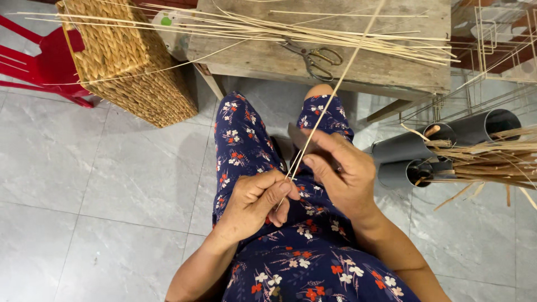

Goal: The person sits on the floor and uses a knife to sharpen the ends of thin wooden sticks. They repeatedly pick up sticks, hold them against the blade, and scrape the wood to create a point, then place the sharpened sticks on a wooden board.

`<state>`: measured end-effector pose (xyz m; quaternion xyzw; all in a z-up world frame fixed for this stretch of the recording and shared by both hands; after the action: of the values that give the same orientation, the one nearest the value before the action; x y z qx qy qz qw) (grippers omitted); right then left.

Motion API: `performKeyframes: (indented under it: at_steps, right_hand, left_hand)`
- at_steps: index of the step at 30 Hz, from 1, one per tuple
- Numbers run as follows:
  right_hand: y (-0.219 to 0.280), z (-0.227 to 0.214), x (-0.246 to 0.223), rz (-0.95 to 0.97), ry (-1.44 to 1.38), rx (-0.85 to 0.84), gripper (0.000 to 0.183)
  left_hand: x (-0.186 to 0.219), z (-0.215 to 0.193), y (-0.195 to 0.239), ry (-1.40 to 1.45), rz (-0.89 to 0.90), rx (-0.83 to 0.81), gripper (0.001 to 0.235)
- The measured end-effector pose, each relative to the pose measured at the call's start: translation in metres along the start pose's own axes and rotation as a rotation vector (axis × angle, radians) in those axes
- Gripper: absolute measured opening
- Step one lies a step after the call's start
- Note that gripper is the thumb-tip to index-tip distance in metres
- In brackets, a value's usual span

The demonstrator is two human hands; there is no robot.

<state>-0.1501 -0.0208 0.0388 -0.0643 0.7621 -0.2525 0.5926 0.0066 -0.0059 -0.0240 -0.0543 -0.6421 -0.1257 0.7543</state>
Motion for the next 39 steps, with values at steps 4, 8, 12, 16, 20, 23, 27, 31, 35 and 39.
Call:
performKeyframes:
  at_steps: [4,8,12,16,20,23,27,31,35,39]
  right_hand:
    - [-0.002,-0.004,0.007,-0.002,0.009,0.025,0.035]
    - [-0.015,-0.016,0.027,0.116,-0.137,0.122,0.034]
    - [-0.017,-0.023,0.036,0.146,-0.148,0.15,0.034]
    - [-0.017,-0.026,0.041,0.16,-0.107,0.136,0.034]
    - [-0.014,-0.015,0.035,0.084,-0.018,0.075,0.032]
    - [-0.017,-0.012,0.03,0.013,0.011,0.061,0.032]
    - [-0.022,-0.015,0.035,0.021,0.054,0.067,0.033]
    - [-0.021,-0.014,0.039,0.048,0.091,0.05,0.033]
    - [-0.024,-0.015,0.047,0.038,0.118,0.097,0.032]
    - [-0.034,-0.028,0.064,0.058,0.093,0.166,0.033]
  left_hand:
    - [-0.006,0.001,0.001,-0.006,-0.013,-0.016,0.032]
    - [-0.015,0.003,0.006,-0.008,-0.024,-0.043,0.032]
    - [-0.019,0.006,0.003,-0.052,-0.013,-0.106,0.029]
    - [0.006,-0.001,-0.017,-0.049,0.155,-0.17,0.034]
    - [0.02,0.009,-0.05,-0.076,0.154,-0.098,0.034]
    - [0.01,0.024,-0.075,-0.159,-0.001,0.003,0.024]
    - [0.012,0.031,-0.081,-0.113,0.098,0.083,0.015]
    - [0.002,0.028,-0.079,-0.063,0.131,0.138,0.015]
    - [-0.011,0.022,-0.075,-0.062,0.078,0.152,0.015]
    - [-0.017,0.02,-0.064,-0.07,0.079,0.144,0.015]
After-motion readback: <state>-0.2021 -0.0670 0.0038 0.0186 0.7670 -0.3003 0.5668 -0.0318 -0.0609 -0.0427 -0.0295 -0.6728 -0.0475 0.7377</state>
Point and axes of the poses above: each hand's wrist, its own y-axis away from the middle knuckle, its own z-axis out of the palm, x = y × z, the point moved 8 cm from there along -y, towards the middle knuckle, and after that the axes turned 15 degrees about x, right-handed, at the moved point
